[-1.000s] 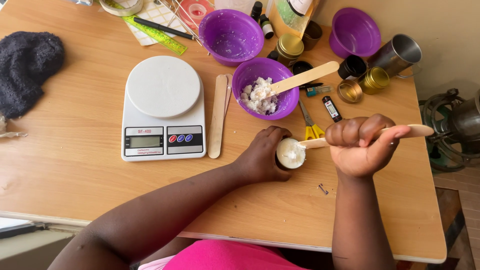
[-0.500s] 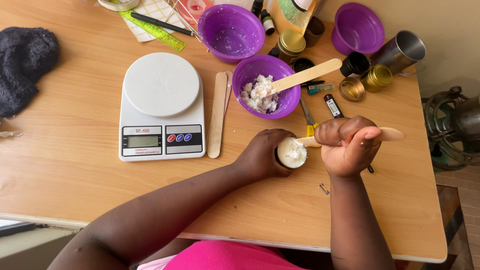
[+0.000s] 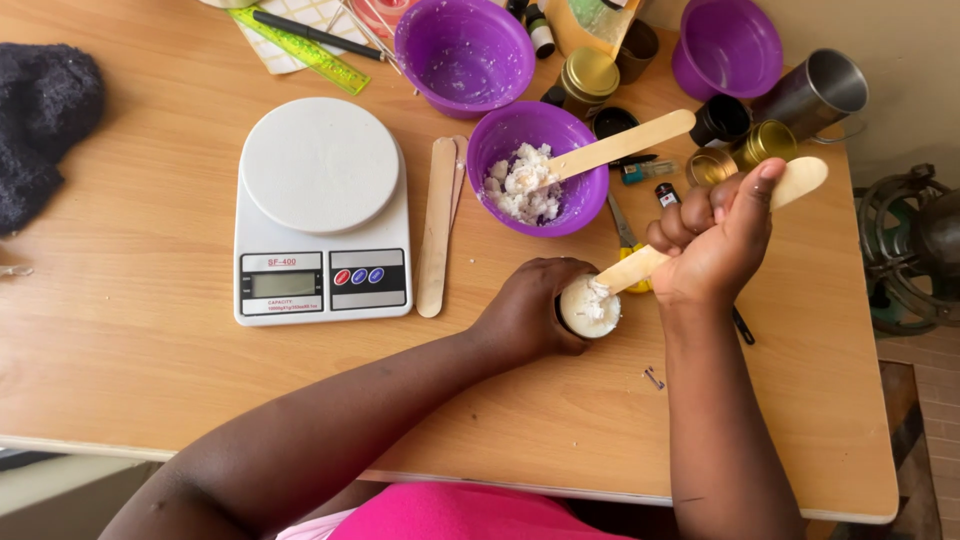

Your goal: Mix and transfer a white paste-like substance into a small container using wooden sticks and trim with scissors.

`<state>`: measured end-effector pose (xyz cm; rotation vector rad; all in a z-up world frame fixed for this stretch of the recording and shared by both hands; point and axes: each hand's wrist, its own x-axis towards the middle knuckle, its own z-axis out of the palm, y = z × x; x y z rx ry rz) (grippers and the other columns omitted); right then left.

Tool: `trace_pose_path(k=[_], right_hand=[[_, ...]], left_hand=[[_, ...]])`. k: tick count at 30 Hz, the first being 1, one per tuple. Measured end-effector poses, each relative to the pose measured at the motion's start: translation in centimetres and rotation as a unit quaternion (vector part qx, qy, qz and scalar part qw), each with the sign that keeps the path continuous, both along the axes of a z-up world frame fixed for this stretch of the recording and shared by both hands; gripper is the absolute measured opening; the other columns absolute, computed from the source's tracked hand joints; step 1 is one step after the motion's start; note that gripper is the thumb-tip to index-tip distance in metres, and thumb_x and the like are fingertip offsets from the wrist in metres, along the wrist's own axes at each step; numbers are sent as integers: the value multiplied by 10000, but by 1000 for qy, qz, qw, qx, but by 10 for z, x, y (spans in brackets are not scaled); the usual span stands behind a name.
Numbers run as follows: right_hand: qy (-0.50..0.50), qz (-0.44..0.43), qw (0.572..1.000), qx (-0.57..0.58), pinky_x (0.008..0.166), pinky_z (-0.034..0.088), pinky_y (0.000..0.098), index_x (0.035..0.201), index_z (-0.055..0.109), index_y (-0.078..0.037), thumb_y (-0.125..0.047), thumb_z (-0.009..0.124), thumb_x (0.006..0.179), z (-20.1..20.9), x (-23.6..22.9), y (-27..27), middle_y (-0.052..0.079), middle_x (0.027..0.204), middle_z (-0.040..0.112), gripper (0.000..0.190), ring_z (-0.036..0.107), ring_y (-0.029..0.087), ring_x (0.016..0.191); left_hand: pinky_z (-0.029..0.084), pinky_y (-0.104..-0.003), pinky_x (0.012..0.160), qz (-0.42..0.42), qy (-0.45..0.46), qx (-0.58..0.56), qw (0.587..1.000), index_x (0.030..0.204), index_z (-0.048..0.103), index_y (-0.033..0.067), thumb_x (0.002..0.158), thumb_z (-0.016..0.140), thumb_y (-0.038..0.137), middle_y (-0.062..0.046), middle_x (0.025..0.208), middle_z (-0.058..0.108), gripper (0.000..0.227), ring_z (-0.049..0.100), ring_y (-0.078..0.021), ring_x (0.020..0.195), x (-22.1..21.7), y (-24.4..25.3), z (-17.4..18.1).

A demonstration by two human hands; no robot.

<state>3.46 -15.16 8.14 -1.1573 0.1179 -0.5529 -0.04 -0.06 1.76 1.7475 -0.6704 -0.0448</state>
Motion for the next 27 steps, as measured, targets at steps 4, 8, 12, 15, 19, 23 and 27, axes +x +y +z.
trace_pose_path(k=[4,8,12,15,19,23,27], right_hand=[[35,-48,997,52,351,108,206,622,277,-217,-602,565,849,-5,0,-12,-80,487,81,532,107,67,374],[45,12,998,51,411,81,232,590,254,-212,-645,495,748,8,-17,-10,-58,503,78,519,51,76,421],[-87,89,988,-90,400,114,228,659,227,-217,-630,416,863,18,-38,6,-51,518,50,498,18,86,422],[-164,94,964,-186,410,97,245,675,167,-175,-578,345,955,23,-47,16,-34,526,28,522,27,89,427],[-177,78,957,-217,421,105,258,672,160,-160,-585,346,965,19,-51,21,-15,513,50,548,52,95,423],[-206,105,948,-218,428,118,276,676,168,-146,-548,345,985,9,-50,18,-1,509,69,537,65,109,424],[-214,107,944,-228,435,140,279,660,188,-136,-551,381,982,4,-53,20,4,509,103,559,112,114,425]], left_hand=[[465,-377,919,3,-4,13,1000,1082,620,38,480,775,71,-144,949,681,623,657,-331,964,4,1,-1],[448,-356,780,-7,-68,12,998,1007,595,75,484,743,184,-77,945,667,554,628,-281,853,4,-3,-10],[376,-389,986,18,-73,57,996,1246,486,24,487,764,254,-152,1189,568,841,541,-327,1092,1,-7,-26],[403,-358,930,27,-33,65,997,1202,479,18,413,834,303,-144,1137,570,911,541,-313,1041,3,-6,-26],[447,-349,788,24,-79,19,996,1012,627,83,463,767,248,-90,918,658,591,615,-276,856,3,-4,-16],[446,-349,768,26,-73,21,997,1009,626,90,468,767,246,-87,908,661,580,614,-276,840,4,-4,-17],[448,-344,759,29,-71,21,997,990,633,87,445,764,246,-90,900,662,583,616,-276,829,5,-5,-18]])
